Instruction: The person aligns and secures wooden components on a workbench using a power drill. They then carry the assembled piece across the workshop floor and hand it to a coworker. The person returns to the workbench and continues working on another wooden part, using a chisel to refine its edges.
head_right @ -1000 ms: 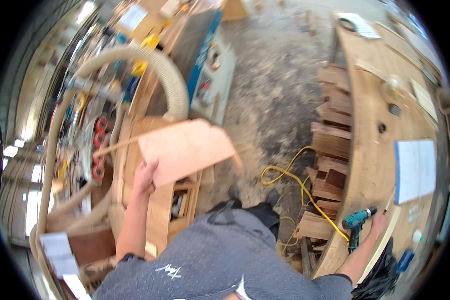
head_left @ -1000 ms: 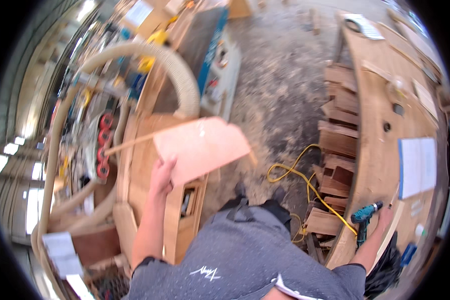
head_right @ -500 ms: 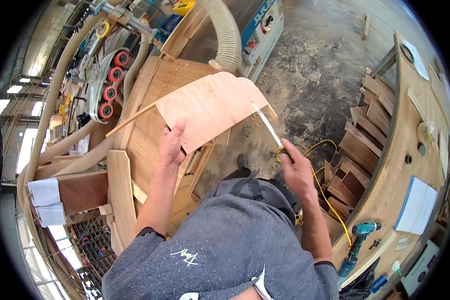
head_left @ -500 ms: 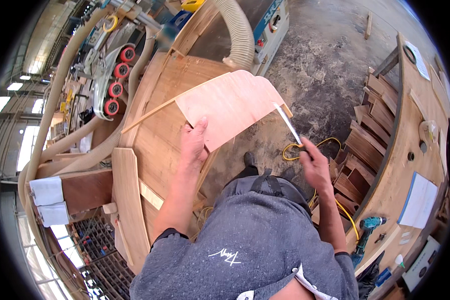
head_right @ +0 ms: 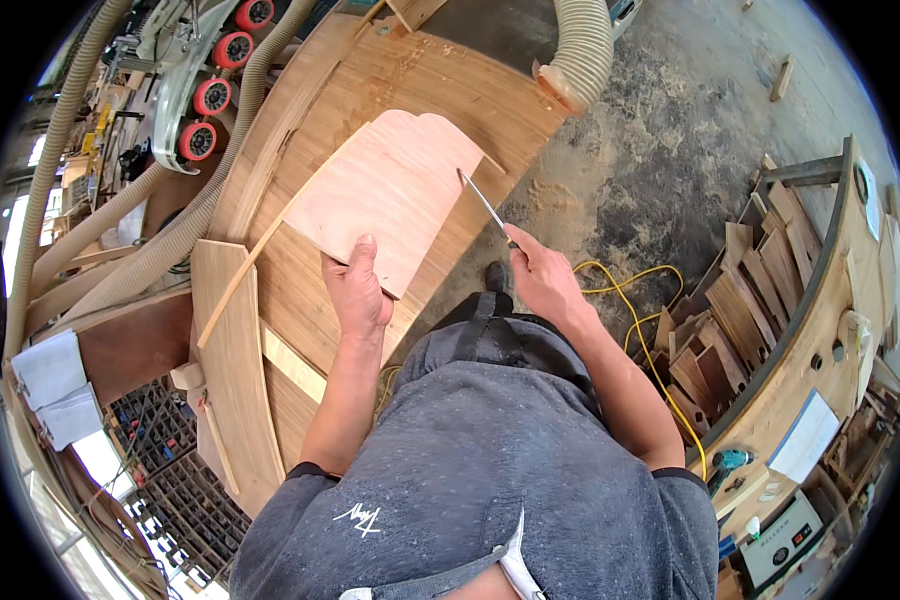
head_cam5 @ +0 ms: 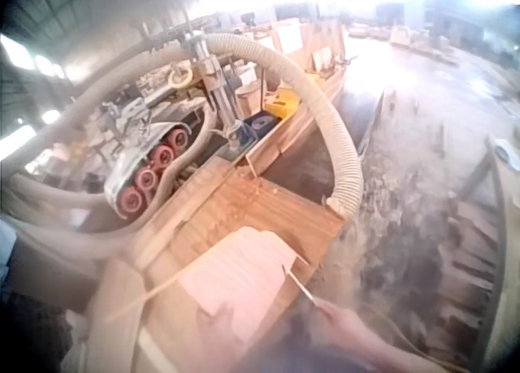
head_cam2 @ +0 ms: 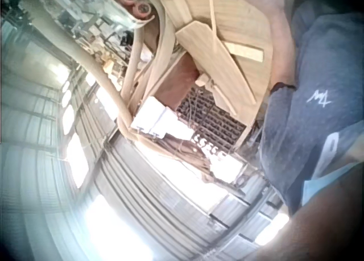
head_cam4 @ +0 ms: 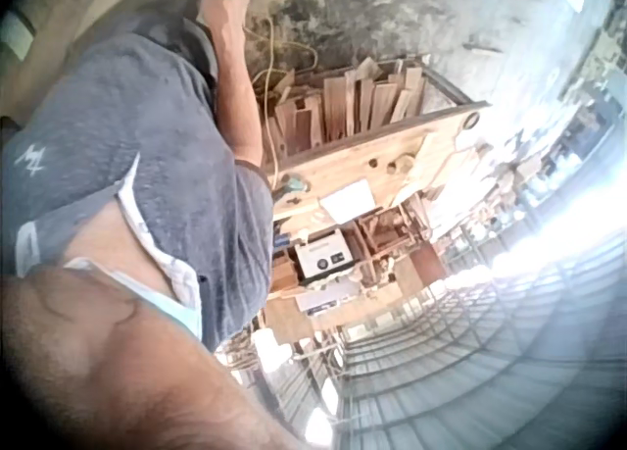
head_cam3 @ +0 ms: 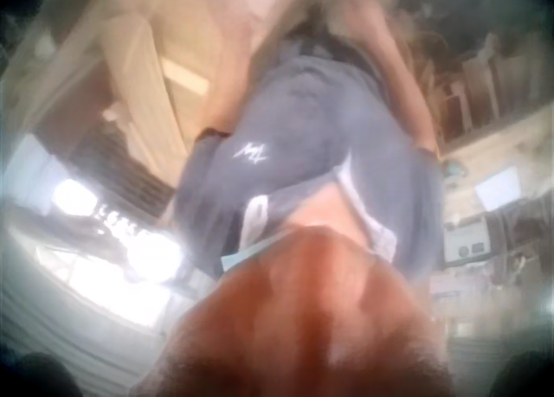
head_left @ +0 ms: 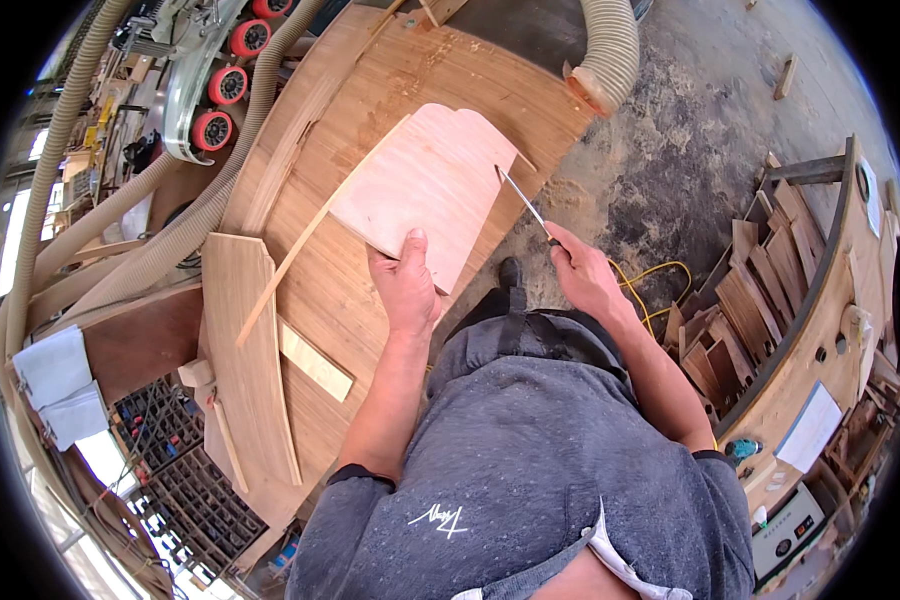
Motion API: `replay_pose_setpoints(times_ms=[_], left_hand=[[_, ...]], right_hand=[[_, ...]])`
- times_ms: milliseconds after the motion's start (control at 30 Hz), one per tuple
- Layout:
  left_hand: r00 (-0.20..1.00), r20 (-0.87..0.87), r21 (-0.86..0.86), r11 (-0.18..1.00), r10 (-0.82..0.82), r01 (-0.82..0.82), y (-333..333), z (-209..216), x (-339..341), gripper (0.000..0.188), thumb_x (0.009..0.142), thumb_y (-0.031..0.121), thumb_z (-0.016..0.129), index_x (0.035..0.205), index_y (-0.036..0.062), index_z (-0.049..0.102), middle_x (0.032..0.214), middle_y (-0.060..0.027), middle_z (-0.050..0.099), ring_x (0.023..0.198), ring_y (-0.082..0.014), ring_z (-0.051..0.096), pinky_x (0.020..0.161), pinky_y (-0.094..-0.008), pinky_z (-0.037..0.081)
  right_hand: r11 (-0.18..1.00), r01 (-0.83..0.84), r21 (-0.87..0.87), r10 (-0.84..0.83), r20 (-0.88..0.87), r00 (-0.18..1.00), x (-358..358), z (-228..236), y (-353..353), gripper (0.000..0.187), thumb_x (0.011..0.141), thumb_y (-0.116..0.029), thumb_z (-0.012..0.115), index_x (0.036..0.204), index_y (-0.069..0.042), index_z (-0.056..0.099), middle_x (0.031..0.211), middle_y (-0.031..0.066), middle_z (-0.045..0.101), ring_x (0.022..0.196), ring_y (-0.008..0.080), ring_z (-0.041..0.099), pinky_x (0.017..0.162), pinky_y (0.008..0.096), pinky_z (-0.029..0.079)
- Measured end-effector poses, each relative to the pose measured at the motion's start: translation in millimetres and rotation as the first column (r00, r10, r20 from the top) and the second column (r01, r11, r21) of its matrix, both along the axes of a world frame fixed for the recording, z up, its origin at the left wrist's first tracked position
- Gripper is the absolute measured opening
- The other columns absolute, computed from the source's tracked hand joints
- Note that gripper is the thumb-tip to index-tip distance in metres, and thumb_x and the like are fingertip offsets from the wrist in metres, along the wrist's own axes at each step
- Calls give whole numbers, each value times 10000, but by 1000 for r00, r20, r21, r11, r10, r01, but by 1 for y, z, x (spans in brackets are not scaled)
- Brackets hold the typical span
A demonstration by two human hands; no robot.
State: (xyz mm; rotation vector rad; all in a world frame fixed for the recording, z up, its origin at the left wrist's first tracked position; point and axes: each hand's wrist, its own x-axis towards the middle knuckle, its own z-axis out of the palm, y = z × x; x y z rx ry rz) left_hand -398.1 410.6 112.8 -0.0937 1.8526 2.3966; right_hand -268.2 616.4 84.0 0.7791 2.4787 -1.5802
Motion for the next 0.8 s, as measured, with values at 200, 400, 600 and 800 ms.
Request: replay_pose_setpoints(times_ms=[200,400,600,800], left_hand=[[988,147,54,997,41,-49,-10,4,-34,450,931,-50,538,1372,-12,457,1284,-138,601,1156,-246,606,1009,-376,483],[926,367,68,990,89,-123,-26,-2,-54,438,951,-39,499,1386,-16,448,1310,-157,587,1170,-290,607,988,-428,518],[913,400,98,986,83,-133,-39,-14,-54,425,970,-28,487,1391,-10,438,1319,-163,574,1185,-305,601,986,-452,522],[918,394,125,986,57,-114,-37,-9,-51,449,973,-33,481,1416,-8,409,1343,-170,553,1205,-311,587,997,-458,517]], right_hand=[[997,17,80,-17,-9,1000,-47,-4,-20,371,939,-145,506,1286,-61,606,1006,263,686,938,456,647,839,502,513],[935,-146,322,124,90,988,-76,12,-16,347,906,-123,510,1226,-63,630,889,269,682,849,464,648,772,545,507],[804,-333,492,292,160,943,-96,29,-9,355,875,-110,514,1205,-54,634,814,254,677,799,438,664,701,532,519],[763,-393,513,323,224,919,-99,36,-8,329,866,-108,521,1165,-32,633,773,251,667,769,423,671,663,527,520]])
